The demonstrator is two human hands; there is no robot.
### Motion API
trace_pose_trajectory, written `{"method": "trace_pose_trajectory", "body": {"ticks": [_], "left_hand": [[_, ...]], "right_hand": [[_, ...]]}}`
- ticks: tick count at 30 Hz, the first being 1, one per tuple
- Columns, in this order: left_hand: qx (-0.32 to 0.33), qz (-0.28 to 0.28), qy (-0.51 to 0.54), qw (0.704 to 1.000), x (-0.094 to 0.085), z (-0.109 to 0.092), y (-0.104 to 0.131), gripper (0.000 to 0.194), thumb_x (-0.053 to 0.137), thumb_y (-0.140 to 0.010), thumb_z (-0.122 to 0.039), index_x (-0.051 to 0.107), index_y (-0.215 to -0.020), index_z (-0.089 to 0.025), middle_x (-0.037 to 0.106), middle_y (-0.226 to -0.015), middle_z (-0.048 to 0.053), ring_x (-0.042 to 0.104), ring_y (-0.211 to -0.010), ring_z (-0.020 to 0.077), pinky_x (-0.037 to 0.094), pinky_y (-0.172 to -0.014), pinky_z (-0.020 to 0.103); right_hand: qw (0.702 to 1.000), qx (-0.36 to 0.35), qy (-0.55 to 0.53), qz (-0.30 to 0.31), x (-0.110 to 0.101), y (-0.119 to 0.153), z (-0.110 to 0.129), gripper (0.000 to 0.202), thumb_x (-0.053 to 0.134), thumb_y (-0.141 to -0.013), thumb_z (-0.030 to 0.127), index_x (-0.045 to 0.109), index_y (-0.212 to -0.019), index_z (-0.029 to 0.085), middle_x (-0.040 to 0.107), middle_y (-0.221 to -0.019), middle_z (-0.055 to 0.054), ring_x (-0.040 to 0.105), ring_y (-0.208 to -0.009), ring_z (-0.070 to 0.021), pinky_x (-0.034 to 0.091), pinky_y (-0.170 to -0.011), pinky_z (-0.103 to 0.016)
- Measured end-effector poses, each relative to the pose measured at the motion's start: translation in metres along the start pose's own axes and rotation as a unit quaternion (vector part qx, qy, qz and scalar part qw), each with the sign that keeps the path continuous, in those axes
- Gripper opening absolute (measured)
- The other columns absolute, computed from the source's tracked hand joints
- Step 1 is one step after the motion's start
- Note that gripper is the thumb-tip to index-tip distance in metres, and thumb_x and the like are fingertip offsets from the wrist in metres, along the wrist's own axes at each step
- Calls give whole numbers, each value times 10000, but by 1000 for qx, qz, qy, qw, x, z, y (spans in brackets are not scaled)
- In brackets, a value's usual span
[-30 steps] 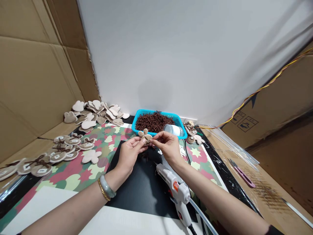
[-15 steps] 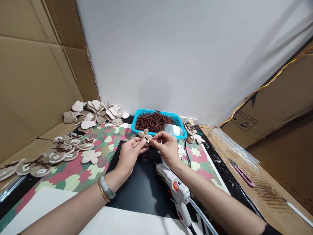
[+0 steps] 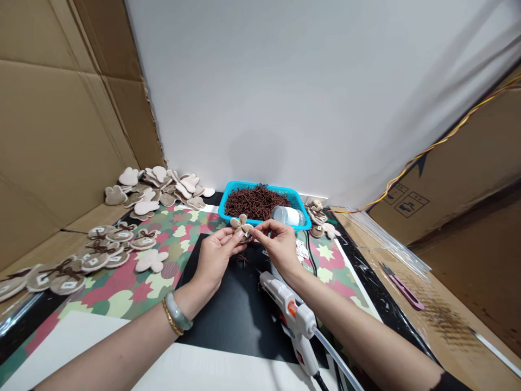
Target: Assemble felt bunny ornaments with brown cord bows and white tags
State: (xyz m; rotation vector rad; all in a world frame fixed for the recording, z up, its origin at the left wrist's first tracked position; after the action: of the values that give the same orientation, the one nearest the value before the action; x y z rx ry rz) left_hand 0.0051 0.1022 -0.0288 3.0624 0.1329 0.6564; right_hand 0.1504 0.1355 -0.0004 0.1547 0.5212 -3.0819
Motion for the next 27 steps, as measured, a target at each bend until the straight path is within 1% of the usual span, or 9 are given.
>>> {"method": "trace_pose_trajectory", "body": {"ticks": [6, 10, 14, 20, 22, 24, 27], "left_hand": [[2, 0, -1, 1000, 0, -1, 1, 283, 794, -751, -328, 738, -943, -128, 764, -965, 87, 719, -880, 188, 590, -827, 303], [-1, -1, 1, 1000, 1, 0, 1, 281, 802, -738, -324, 739, -927, -126, 764, -939, 82, 720, -861, 185, 593, -806, 292], [-3, -5, 12, 1000, 1, 2, 0, 281, 806, -733, -321, 732, -920, -124, 766, -944, 88, 724, -873, 193, 594, -806, 295], [-28, -2, 47, 999, 3, 2, 2, 305, 838, -698, -298, 728, -918, -117, 769, -968, 89, 723, -879, 182, 589, -809, 276], [-38, -6, 52, 998, 3, 2, 2, 349, 858, -668, -252, 727, -966, -125, 771, -991, 83, 722, -868, 167, 585, -791, 250], [-46, -14, 54, 997, 2, 3, 1, 404, 873, -637, -208, 721, -1003, -133, 776, -987, 77, 724, -850, 159, 583, -767, 233], [-57, -26, 52, 997, 0, 5, 0, 425, 877, -622, -180, 716, -1012, -131, 784, -937, 78, 728, -817, 160, 587, -734, 227]], "right_hand": [[1000, -6, 0, -7, 0, -2, 4, 225, 769, -714, 369, 684, -684, 164, 644, -650, -11, 504, -579, -128, 403, -566, -256], [1000, 11, 3, 13, 2, -3, 2, 247, 766, -707, 377, 673, -638, 159, 622, -619, -7, 479, -566, -123, 396, -561, -255], [999, 36, -8, 23, 2, -4, -3, 277, 772, -691, 406, 655, -633, 162, 608, -606, 0, 485, -561, -124, 389, -549, -251], [999, 29, 12, 29, 2, -6, -6, 287, 766, -687, 407, 623, -620, 167, 600, -604, 0, 484, -563, -125, 379, -537, -243], [998, 25, 29, 41, 2, -7, -7, 279, 760, -694, 396, 620, -621, 166, 606, -610, -4, 484, -564, -125, 373, -534, -241], [997, 29, 33, 66, 3, -7, -8, 279, 753, -710, 393, 615, -625, 166, 613, -613, -8, 496, -566, -126, 379, -538, -242], [994, 41, -4, 101, 5, -7, -11, 296, 760, -720, 419, 613, -665, 168, 634, -641, -16, 557, -599, -143, 432, -573, -255]]}}
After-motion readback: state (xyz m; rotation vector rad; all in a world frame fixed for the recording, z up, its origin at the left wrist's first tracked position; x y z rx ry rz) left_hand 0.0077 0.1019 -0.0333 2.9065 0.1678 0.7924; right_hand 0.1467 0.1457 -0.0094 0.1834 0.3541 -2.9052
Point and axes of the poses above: each hand's wrist, its own y-axis away from the middle knuckle, its own x-axis out of the palm, z = x × y, the point moved 4 cm from there along -y, towards the middle knuckle
